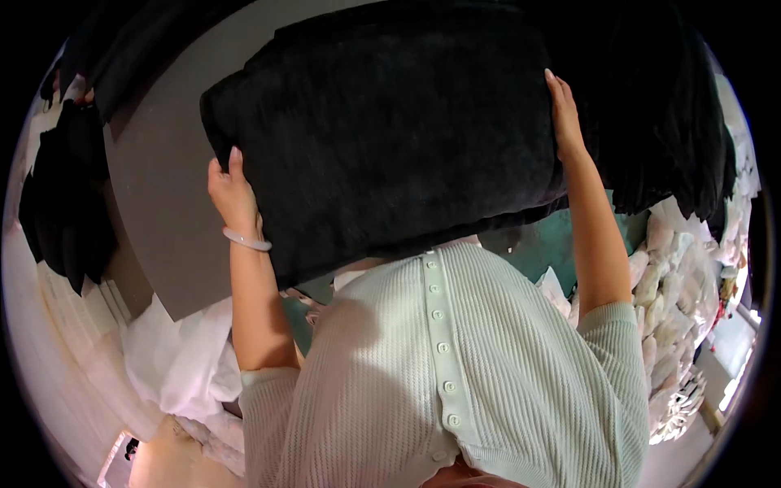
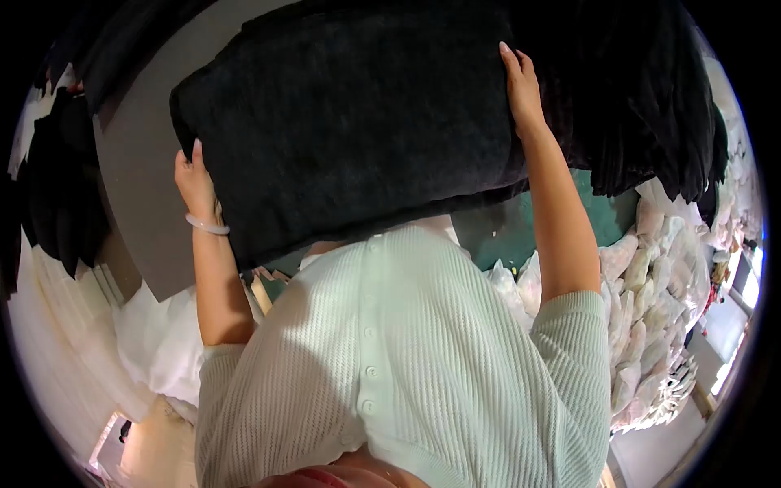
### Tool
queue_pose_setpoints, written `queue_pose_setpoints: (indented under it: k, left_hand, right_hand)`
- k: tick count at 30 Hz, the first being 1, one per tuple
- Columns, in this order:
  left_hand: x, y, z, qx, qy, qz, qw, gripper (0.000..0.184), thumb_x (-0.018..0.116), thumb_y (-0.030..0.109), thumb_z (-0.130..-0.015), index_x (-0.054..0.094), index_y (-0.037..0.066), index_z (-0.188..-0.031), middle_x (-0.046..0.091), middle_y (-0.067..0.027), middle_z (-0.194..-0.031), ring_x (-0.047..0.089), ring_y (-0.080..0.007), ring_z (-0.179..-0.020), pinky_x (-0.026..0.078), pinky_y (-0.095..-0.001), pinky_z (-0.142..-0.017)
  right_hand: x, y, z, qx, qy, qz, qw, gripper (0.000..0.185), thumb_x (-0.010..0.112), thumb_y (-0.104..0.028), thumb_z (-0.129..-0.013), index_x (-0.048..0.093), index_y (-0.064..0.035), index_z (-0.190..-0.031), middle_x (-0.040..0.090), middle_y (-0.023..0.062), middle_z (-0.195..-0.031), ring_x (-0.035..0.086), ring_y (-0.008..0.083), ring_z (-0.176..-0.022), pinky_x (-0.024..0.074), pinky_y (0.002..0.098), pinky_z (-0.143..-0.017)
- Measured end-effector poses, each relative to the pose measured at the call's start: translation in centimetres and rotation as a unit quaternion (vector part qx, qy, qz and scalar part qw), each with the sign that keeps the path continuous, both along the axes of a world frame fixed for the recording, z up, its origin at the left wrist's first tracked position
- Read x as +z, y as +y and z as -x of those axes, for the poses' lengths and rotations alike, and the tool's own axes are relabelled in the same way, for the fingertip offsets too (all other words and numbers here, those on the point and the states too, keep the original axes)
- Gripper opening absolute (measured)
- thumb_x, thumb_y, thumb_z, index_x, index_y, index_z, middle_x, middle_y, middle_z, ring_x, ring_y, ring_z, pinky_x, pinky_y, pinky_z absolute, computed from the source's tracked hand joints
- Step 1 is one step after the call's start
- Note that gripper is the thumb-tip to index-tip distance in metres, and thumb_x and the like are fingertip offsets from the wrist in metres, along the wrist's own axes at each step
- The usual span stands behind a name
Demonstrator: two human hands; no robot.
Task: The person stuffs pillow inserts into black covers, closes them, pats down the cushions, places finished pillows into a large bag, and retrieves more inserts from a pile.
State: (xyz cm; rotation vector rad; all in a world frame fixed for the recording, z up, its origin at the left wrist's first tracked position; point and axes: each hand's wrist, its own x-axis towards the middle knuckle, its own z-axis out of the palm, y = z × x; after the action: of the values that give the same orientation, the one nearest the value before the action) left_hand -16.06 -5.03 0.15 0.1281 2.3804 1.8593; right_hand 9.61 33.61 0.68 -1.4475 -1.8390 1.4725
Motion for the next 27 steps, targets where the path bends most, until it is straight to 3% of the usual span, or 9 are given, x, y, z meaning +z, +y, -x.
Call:
queue_pose_setpoints:
  k: [5, 7, 11, 13, 17, 19, 21, 23, 27]
  left_hand:
    - [-4.4, -1.3, 1.3, 0.072, 0.148, 0.277, 0.947, 0.032, 0.063, 0.032, -0.093, 0.058, 0.0, -0.099, 0.059, -0.0145, -0.078, 0.054, -0.0254, -0.069, 0.047, -0.035, -0.072]
    - [-4.8, -1.7, 1.6, 0.075, 0.146, 0.368, 0.915, 0.038, 0.061, 0.036, -0.093, 0.06, 0.001, -0.107, 0.065, -0.0217, -0.096, 0.062, -0.0398, -0.089, 0.049, -0.0408, -0.079]
    - [-6.8, -4.5, 3.1, 0.053, 0.246, 0.42, 0.872, 0.035, 0.058, 0.031, -0.095, 0.06, 0.002, -0.115, 0.066, -0.0209, -0.104, 0.063, -0.0383, -0.095, 0.049, -0.0408, -0.082]
    - [-8.8, -8.1, 6.3, 0.004, 0.215, 0.386, 0.897, 0.028, 0.055, 0.018, -0.095, 0.06, 0.0, -0.116, 0.068, -0.018, -0.103, 0.065, -0.0311, -0.093, 0.049, -0.037, -0.083]
    - [-6.9, -7.0, 5.4, 0.015, 0.032, 0.161, 0.986, 0.027, 0.05, 0.007, -0.093, 0.06, -0.006, -0.115, 0.067, -0.013, -0.106, 0.063, -0.0236, -0.092, 0.05, -0.0308, -0.084]
    - [-3.2, -2.0, 1.2, 0.017, 0.085, 0.303, 0.949, 0.03, 0.051, 0.011, -0.094, 0.058, -0.005, -0.118, 0.066, -0.0135, -0.109, 0.063, -0.024, -0.093, 0.049, -0.0309, -0.085]
    - [-3.3, -1.9, 0.8, 0.045, -0.09, -0.004, 0.995, 0.03, 0.054, 0.014, -0.093, 0.059, -0.005, -0.116, 0.067, -0.0133, -0.108, 0.064, -0.0227, -0.093, 0.05, -0.0298, -0.084]
    - [-3.3, -2.0, 0.2, -0.068, 0.247, 0.408, 0.877, 0.024, 0.055, 0.016, -0.093, 0.063, -0.002, -0.108, 0.068, -0.011, -0.1, 0.063, -0.0203, -0.087, 0.049, -0.0284, -0.081]
    - [-3.5, -2.9, -0.1, -0.035, 0.214, 0.362, 0.907, 0.024, 0.055, 0.016, -0.093, 0.063, -0.002, -0.107, 0.068, -0.0109, -0.1, 0.063, -0.0202, -0.087, 0.049, -0.0283, -0.08]
  right_hand:
    - [-2.0, 0.1, 1.6, -0.006, -0.018, -0.135, 0.991, 0.084, 0.056, -0.062, -0.085, 0.042, 0.0003, -0.139, 0.045, 0.0261, -0.138, 0.042, 0.0363, -0.13, 0.0335, 0.0393, -0.107]
    - [-3.0, 0.5, 1.6, -0.013, 0.019, -0.14, 0.99, 0.079, 0.06, -0.058, -0.085, 0.047, 0.0031, -0.134, 0.046, 0.0271, -0.135, 0.044, 0.0381, -0.127, 0.0343, 0.0415, -0.106]
    - [-2.6, -0.1, 1.2, 0.025, 0.043, -0.197, 0.979, 0.075, 0.063, -0.055, -0.084, 0.05, 0.0038, -0.128, 0.049, 0.0265, -0.129, 0.047, 0.0391, -0.12, 0.0375, 0.0428, -0.101]
    - [-1.5, 0.5, 1.0, 0.096, 0.052, -0.117, 0.987, 0.077, 0.064, -0.05, -0.086, 0.042, 0.0059, -0.135, 0.048, 0.0261, -0.13, 0.048, 0.0319, -0.122, 0.0383, 0.0383, -0.102]
    - [-3.3, -0.9, 1.3, 0.019, 0.006, -0.254, 0.967, 0.067, 0.059, -0.049, -0.089, 0.045, 0.0037, -0.128, 0.049, 0.0272, -0.119, 0.046, 0.0418, -0.114, 0.0377, 0.048, -0.098]
    - [-3.4, -0.9, 0.9, 0.026, 0.022, -0.262, 0.964, 0.071, 0.06, -0.05, -0.088, 0.042, 0.0044, -0.13, 0.048, 0.0258, -0.119, 0.046, 0.0424, -0.111, 0.0399, 0.0496, -0.094]
    - [-3.7, -0.5, 0.7, 0.027, 0.024, -0.262, 0.964, 0.073, 0.06, -0.05, -0.088, 0.041, 0.0041, -0.131, 0.047, 0.0245, -0.118, 0.046, 0.0416, -0.11, 0.041, 0.0499, -0.092]
    - [-3.5, -0.4, 0.5, 0.025, 0.034, -0.254, 0.966, 0.072, 0.06, -0.05, -0.088, 0.041, 0.0043, -0.131, 0.047, 0.023, -0.116, 0.046, 0.0404, -0.111, 0.0406, 0.0489, -0.093]
    - [-3.5, 0.1, -0.5, 0.043, 0.062, -0.231, 0.97, 0.074, 0.06, -0.049, -0.088, 0.039, 0.0061, -0.134, 0.045, 0.0218, -0.116, 0.044, 0.0387, -0.112, 0.0389, 0.0474, -0.095]
